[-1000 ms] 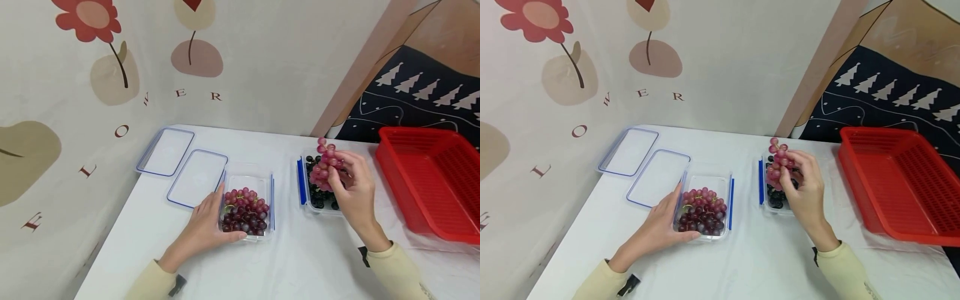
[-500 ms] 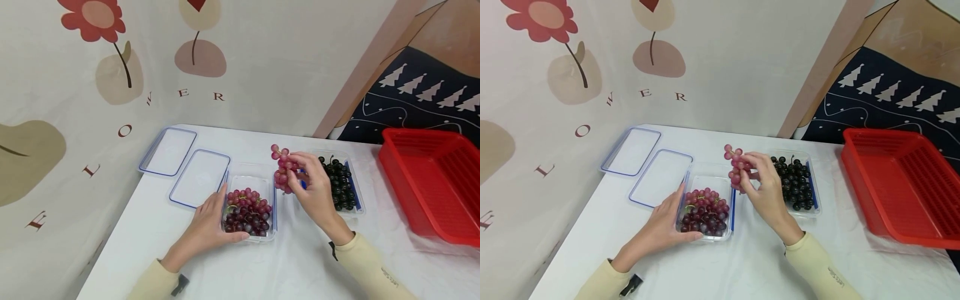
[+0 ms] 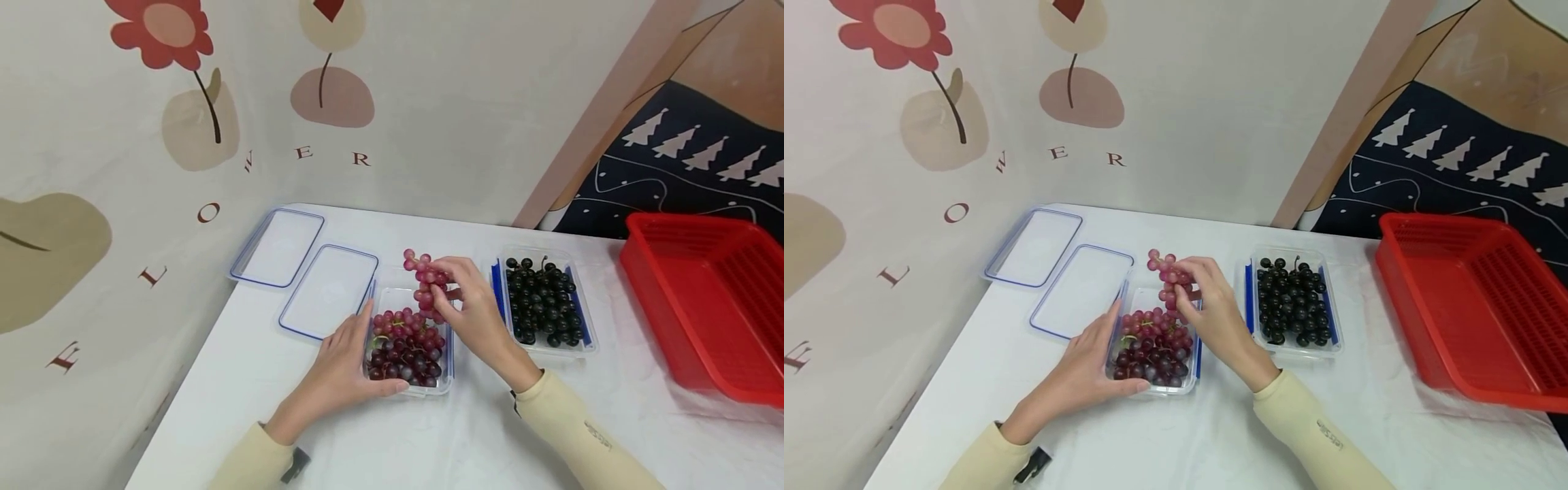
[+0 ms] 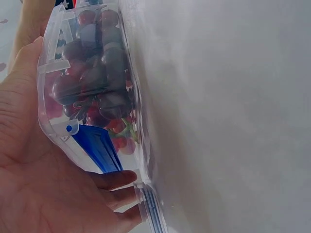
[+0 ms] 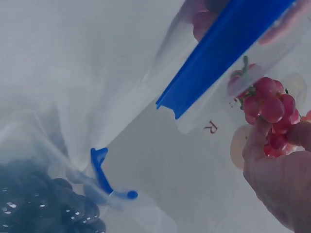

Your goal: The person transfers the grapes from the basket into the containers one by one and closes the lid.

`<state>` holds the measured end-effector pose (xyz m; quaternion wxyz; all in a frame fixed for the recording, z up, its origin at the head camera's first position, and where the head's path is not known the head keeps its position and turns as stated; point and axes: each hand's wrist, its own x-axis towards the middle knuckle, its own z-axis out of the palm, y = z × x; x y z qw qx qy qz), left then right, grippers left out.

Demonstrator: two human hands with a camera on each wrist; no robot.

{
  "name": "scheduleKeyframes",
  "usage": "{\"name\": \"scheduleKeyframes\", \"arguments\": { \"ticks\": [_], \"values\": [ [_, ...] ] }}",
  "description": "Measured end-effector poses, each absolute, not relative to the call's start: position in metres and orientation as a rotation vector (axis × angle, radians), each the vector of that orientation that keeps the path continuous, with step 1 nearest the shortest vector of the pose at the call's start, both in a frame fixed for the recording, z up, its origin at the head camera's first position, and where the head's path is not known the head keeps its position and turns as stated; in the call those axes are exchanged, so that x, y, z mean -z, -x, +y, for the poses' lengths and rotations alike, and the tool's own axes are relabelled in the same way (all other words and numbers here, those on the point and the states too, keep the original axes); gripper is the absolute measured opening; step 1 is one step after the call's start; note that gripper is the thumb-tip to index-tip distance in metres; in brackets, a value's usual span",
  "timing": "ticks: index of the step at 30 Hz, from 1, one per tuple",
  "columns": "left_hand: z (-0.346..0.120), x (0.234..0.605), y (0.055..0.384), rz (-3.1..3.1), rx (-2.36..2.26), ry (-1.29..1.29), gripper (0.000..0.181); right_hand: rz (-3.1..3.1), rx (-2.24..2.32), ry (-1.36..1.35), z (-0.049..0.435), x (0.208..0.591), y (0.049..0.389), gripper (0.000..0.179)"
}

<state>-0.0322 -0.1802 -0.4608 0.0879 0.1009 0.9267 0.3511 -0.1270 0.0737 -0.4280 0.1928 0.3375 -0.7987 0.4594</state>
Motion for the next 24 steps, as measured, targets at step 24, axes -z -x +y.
{"name": "scheduleKeyframes", "arguments": {
  "ticks": [24],
  "values": [
    [-0.180,0.458,0.030,2.746,-1.041,-0.272,0.145,-2.565,-0.692,-1.272,0.051,0.447,0.151,0.052]
  ]
}}
